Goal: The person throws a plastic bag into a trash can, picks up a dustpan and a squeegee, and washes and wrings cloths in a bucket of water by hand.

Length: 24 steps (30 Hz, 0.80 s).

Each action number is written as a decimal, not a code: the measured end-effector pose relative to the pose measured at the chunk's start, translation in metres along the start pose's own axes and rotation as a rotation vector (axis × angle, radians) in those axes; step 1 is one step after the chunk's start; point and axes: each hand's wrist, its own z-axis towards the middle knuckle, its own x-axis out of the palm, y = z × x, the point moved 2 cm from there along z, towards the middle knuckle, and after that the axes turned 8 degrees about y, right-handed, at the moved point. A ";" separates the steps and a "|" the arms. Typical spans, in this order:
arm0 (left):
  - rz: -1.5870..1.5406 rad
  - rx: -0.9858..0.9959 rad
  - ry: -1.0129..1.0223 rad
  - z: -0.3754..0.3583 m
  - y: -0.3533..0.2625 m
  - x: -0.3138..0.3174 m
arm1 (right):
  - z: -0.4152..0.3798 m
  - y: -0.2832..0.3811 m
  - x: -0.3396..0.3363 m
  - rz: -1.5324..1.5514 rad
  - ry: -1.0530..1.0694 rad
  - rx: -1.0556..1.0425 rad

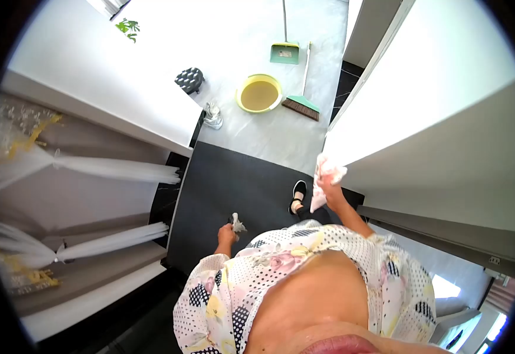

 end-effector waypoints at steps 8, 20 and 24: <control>-0.231 0.002 0.010 0.132 0.096 0.004 | 0.229 -0.039 0.058 0.181 0.041 0.004; -0.280 0.005 -0.048 0.171 0.085 -0.041 | 0.296 0.057 0.035 -0.286 0.170 -0.332; -0.252 0.032 -0.083 0.179 0.091 -0.054 | 0.299 0.117 0.040 -0.747 0.025 -0.618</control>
